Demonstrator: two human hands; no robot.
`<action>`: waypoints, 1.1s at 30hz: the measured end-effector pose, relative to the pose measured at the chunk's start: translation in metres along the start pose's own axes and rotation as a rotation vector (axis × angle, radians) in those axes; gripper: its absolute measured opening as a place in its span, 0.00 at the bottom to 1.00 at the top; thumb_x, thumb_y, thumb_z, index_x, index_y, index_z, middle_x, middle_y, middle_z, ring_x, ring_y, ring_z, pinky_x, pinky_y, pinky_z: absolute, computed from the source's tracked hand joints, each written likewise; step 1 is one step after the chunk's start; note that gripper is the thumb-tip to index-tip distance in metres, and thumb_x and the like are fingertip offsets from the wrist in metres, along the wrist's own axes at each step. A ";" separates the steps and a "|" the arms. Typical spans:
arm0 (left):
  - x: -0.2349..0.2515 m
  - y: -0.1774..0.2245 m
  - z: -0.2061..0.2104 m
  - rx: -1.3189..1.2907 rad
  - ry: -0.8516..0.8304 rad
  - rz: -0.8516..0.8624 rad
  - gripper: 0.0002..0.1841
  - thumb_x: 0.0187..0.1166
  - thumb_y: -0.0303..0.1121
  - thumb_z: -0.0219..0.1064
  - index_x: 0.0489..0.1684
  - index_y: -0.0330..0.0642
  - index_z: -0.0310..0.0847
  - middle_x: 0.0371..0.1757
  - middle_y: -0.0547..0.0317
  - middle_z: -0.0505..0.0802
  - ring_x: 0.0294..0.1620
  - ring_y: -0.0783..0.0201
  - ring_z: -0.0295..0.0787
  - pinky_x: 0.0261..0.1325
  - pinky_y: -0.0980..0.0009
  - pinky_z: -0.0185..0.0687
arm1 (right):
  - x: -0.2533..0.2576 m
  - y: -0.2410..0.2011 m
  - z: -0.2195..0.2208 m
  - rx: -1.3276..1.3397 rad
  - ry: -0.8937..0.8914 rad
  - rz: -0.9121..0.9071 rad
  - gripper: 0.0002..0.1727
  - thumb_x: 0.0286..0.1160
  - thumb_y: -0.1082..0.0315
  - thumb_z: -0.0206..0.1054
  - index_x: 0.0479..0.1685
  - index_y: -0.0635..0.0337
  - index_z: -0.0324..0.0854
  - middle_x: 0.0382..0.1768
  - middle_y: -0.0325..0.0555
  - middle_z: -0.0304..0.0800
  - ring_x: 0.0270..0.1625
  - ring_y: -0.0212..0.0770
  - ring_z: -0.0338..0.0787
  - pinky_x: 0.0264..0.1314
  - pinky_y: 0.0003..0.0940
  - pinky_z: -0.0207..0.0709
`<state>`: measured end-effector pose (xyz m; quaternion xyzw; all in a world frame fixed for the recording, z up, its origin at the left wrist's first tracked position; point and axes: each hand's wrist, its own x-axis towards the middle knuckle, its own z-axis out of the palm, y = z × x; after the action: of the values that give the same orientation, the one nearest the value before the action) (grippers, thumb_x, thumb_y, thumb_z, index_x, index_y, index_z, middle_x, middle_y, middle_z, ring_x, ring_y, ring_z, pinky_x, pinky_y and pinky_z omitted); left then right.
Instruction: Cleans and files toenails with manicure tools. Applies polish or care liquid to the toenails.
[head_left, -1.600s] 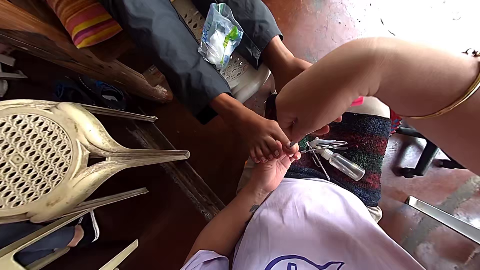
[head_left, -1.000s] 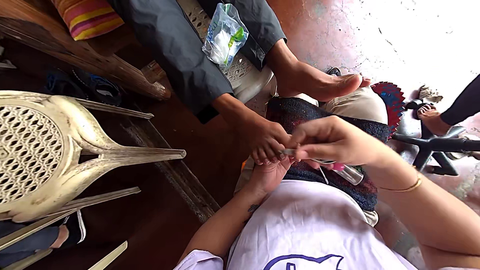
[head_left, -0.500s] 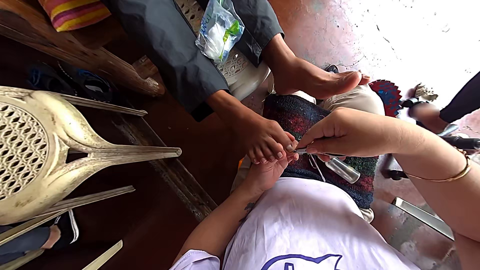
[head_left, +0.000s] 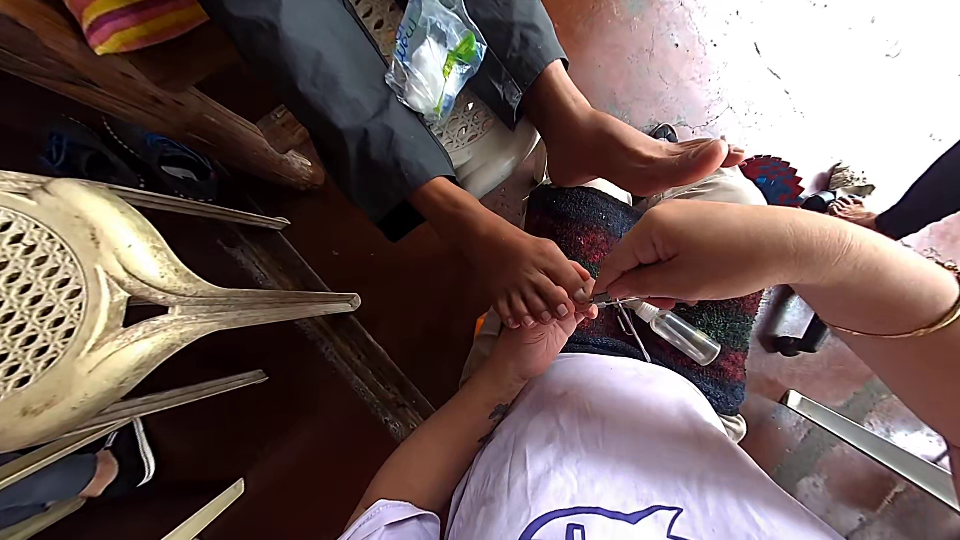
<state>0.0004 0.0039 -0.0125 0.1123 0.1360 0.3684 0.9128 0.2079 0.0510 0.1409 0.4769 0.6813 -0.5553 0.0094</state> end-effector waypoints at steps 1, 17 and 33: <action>0.000 0.000 0.000 0.000 -0.001 0.001 0.10 0.77 0.31 0.71 0.53 0.42 0.88 0.46 0.57 0.93 0.48 0.64 0.91 0.61 0.65 0.85 | 0.000 0.001 0.001 -0.010 0.010 -0.012 0.11 0.85 0.66 0.66 0.39 0.53 0.96 0.18 0.31 0.87 0.18 0.20 0.81 0.20 0.17 0.73; -0.001 -0.001 0.001 -0.011 0.007 -0.005 0.10 0.76 0.30 0.72 0.52 0.42 0.88 0.47 0.56 0.93 0.50 0.63 0.91 0.63 0.65 0.84 | -0.009 0.002 0.017 -0.126 0.172 -0.091 0.09 0.80 0.69 0.69 0.36 0.53 0.96 0.17 0.31 0.85 0.17 0.21 0.78 0.18 0.18 0.71; 0.001 -0.001 -0.001 -0.010 -0.008 0.000 0.09 0.77 0.29 0.70 0.52 0.42 0.87 0.46 0.57 0.93 0.50 0.64 0.91 0.64 0.65 0.84 | -0.012 0.011 0.033 -0.169 0.300 -0.171 0.09 0.77 0.68 0.67 0.34 0.51 0.94 0.17 0.26 0.83 0.17 0.17 0.77 0.17 0.15 0.70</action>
<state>0.0017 0.0036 -0.0138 0.1093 0.1304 0.3689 0.9138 0.2044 0.0173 0.1263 0.4922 0.7574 -0.4174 -0.0993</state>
